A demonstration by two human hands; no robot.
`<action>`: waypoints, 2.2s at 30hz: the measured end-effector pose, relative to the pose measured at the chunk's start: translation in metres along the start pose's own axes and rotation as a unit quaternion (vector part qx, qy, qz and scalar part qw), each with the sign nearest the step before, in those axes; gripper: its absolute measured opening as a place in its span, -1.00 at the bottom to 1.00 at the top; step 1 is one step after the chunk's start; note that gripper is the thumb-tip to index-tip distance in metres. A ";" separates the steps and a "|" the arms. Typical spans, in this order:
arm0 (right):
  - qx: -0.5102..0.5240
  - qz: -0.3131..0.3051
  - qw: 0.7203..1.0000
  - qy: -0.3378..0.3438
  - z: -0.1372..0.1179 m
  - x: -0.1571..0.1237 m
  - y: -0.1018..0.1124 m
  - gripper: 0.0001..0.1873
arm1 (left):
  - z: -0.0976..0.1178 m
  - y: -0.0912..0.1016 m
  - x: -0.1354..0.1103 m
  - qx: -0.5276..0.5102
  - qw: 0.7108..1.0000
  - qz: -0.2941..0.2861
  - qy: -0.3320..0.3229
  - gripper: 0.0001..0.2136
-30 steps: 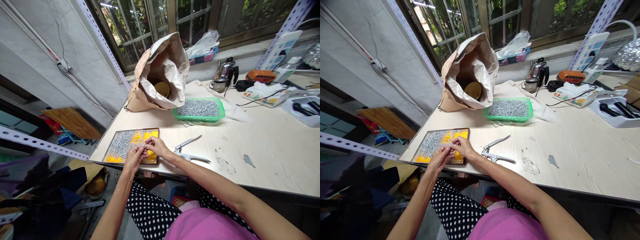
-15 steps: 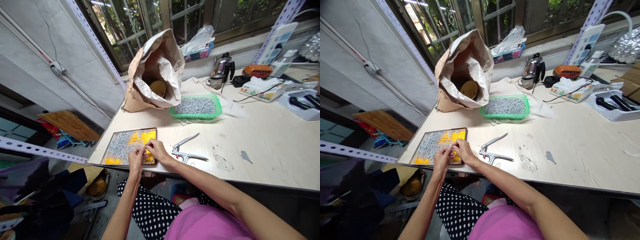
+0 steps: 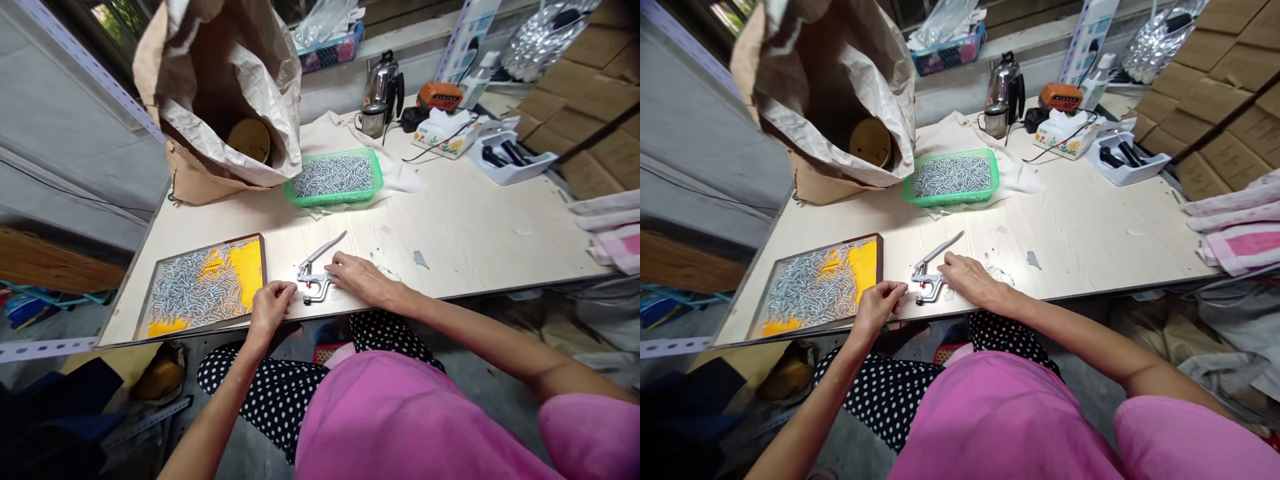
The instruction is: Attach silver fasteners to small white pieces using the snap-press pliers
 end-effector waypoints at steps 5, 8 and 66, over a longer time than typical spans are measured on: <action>-0.005 0.016 1.000 -0.024 0.018 -0.020 -0.021 -0.83 | -0.003 -0.018 0.011 0.101 0.994 -0.028 0.016 -0.73; 0.000 0.026 0.999 -0.026 0.020 -0.022 -0.023 -0.82 | -0.002 -0.024 0.015 0.135 0.989 -0.050 0.011 -0.74; -0.047 -0.145 0.984 0.093 0.047 0.025 0.004 -0.13 | -0.011 -0.044 -0.001 0.067 0.944 -0.228 0.230 -0.62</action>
Point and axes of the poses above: each hand's wrist, its own x-axis towards the middle knuckle, its own y-axis out of the back of the hand, z = x × y, the point moved 7 cm from there along x, towards the middle knuckle, and after that the axes turned 5 degrees about y, right-handed, at the moved point
